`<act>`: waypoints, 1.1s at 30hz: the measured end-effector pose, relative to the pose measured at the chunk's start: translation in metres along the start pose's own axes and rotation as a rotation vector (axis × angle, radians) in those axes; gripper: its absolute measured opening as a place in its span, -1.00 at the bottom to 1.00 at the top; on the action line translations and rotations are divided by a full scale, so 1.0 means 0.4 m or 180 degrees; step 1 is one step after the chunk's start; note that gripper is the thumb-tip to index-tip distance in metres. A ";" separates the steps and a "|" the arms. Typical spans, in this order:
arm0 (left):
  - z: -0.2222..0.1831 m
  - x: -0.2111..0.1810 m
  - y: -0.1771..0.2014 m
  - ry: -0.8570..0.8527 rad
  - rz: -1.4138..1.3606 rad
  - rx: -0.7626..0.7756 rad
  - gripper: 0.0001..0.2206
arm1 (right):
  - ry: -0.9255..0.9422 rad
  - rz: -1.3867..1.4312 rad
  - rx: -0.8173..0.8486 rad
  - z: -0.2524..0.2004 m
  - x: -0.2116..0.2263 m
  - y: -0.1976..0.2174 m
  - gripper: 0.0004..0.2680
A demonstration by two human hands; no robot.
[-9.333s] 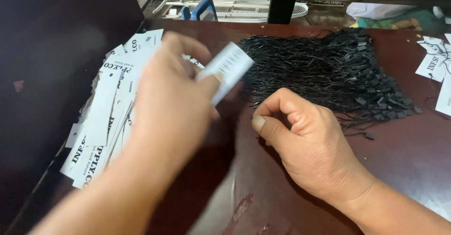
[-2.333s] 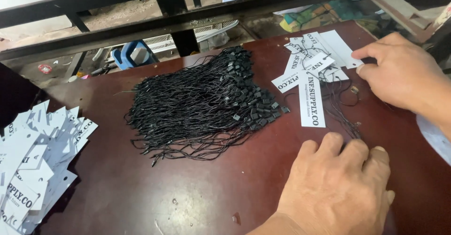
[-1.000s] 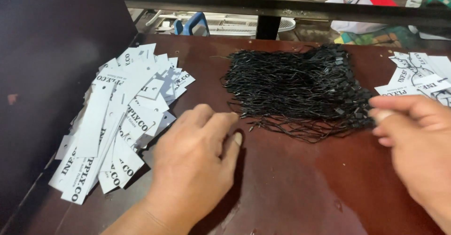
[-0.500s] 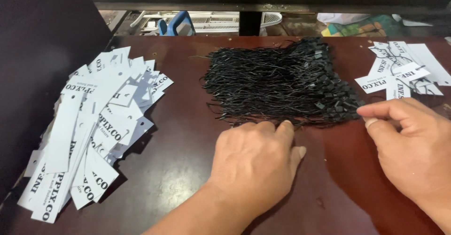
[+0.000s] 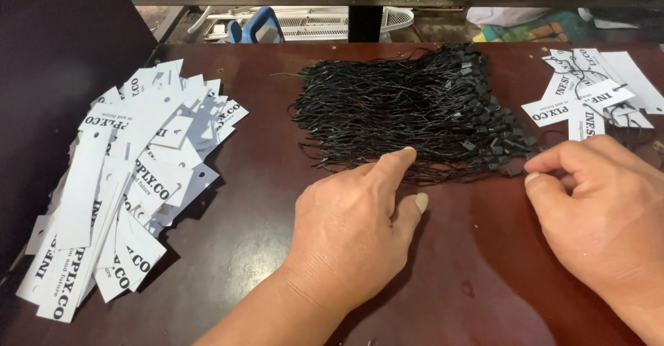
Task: Attaching paper brand tags to plastic string fasteners by threading the string through the pre-punched hole in the tag.
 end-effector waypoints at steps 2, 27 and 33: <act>0.002 -0.001 0.000 0.0021 0.0007 0.0029 -0.58 | -0.0059 0.0123 0.0057 0.011 -0.004 -0.002 -0.91; 0.075 -0.181 -0.066 -0.0272 -0.0793 0.0509 -0.59 | -0.0771 0.0370 0.0791 0.008 0.027 0.036 -0.88; 0.130 -0.175 -0.120 -0.0246 -0.0473 0.0756 -0.86 | -0.0991 0.1081 0.0569 0.013 0.036 0.052 -0.93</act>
Point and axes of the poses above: each hand's wrist, its own z-axis towards the middle knuckle, its own y-axis out of the back of the hand, x = y × z, the point moved 5 cm from there along z, towards the middle knuckle, and after that the axes turned 2 degrees about -y, right-handed, at the moved point
